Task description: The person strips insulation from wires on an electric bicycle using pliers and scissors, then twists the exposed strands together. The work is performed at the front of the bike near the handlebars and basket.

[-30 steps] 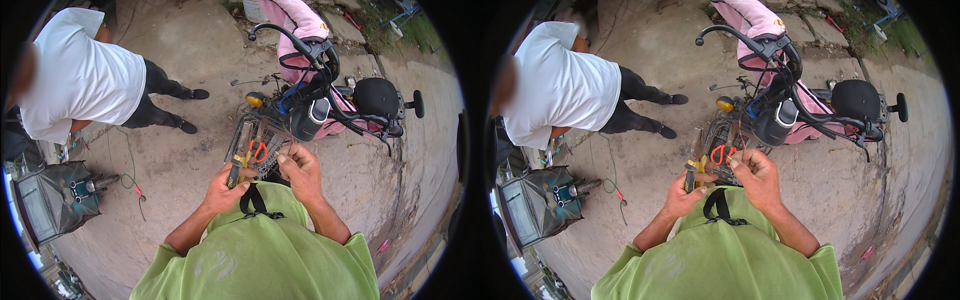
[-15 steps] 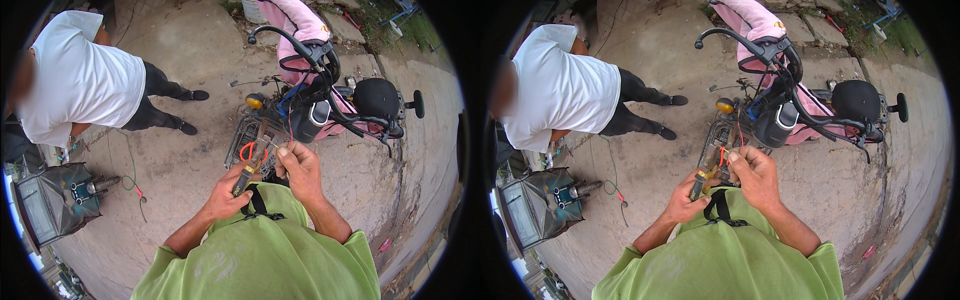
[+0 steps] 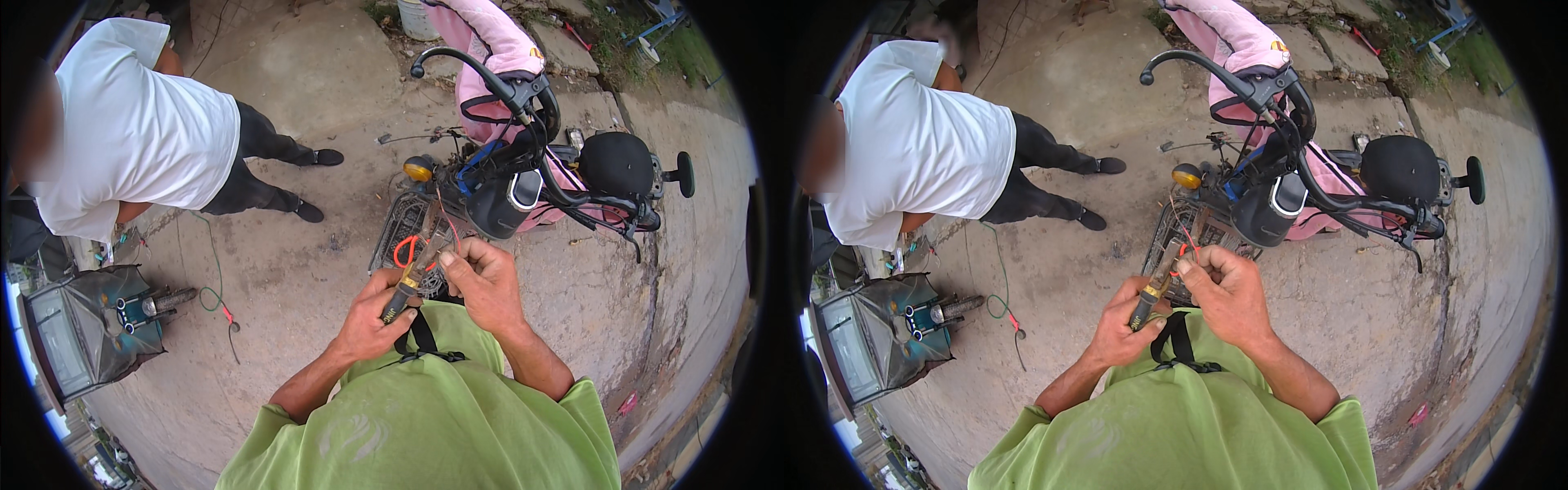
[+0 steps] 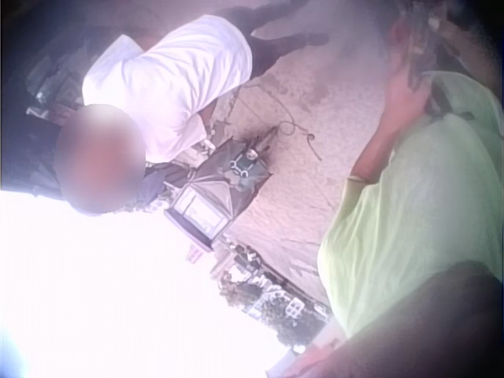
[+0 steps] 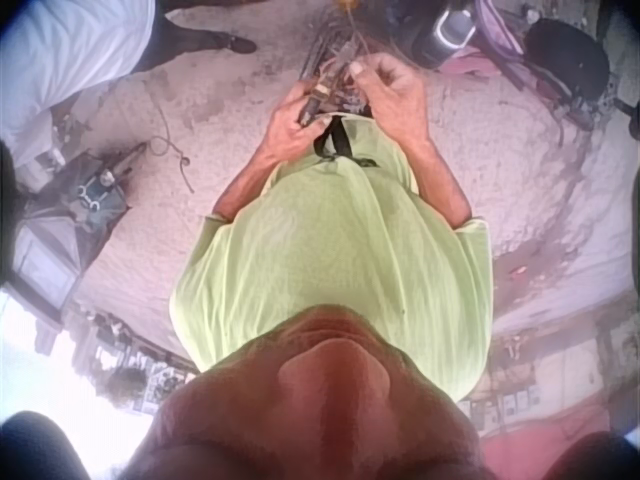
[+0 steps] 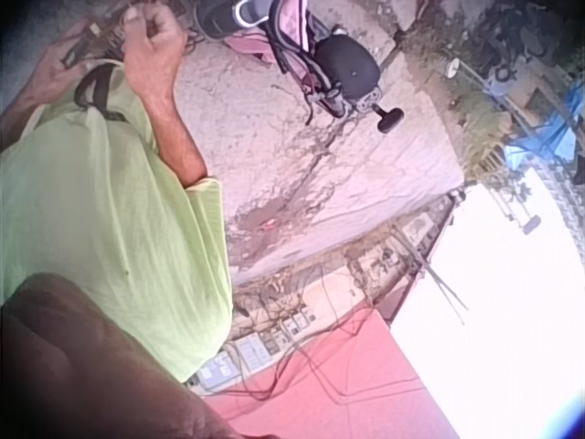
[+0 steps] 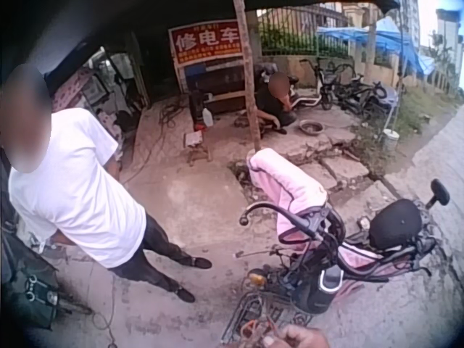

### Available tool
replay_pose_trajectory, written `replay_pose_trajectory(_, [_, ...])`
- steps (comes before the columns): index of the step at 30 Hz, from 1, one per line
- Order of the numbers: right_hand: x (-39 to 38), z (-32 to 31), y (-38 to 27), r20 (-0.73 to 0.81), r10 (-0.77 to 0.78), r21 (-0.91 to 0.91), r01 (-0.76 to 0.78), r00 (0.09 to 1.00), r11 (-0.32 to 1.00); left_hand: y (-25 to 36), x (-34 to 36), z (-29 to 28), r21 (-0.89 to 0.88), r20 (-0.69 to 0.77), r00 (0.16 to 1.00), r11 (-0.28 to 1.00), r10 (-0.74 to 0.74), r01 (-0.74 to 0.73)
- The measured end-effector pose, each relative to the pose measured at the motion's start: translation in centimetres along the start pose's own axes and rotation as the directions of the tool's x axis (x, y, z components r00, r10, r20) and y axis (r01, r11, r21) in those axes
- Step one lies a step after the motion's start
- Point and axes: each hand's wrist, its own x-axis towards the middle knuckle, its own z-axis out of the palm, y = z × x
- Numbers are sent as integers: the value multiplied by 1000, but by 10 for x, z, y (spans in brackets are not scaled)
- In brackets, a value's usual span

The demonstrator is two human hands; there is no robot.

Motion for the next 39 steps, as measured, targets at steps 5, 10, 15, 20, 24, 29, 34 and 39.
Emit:
replay_pose_trajectory(5, [1, -1, 1, -6, 55, 38, -55, 998, 998, 1, -1, 0, 0, 8, 999, 999, -34, 34])
replay_pose_trajectory(10, [3, -1, 5, -26, 87, 144, -82, 996, 986, 1, -1, -3, -37, 42, 997, 997, -62, 64])
replay_pose_trajectory(15, [2, -5, 7, -49, 67, 80, -63, 997, 995, 7, 1, -3, -79, 49, 994, 992, -94, 97])
replay_pose_trajectory(20, [0, -1, 4, -58, 19, -25, -20, 998, 999, 1, 1, -2, -37, 4, 999, 998, -41, 41])
replay_pose_trajectory(24, [-1, -1, 6, -62, 14, -36, -16, 998, 999, -14, -1, 2, -234, -113, 978, 961, -177, 147])
replay_pose_trajectory(29, [-5, 8, 9, -9, 24, -26, -24, 1000, 999, 6, 24, 6, -537, -192, 922, 822, -337, 189])
replay_pose_trajectory(34, [-7, 9, 10, 55, 50, -35, -48, 997, 998, -1, 34, 16, -643, -180, 934, 755, -307, 125])
replay_pose_trajectory(39, [-4, 8, 13, 31, 85, 244, -90, 996, 966, -1, 42, 17, -775, -158, 951, 630, -266, 48])
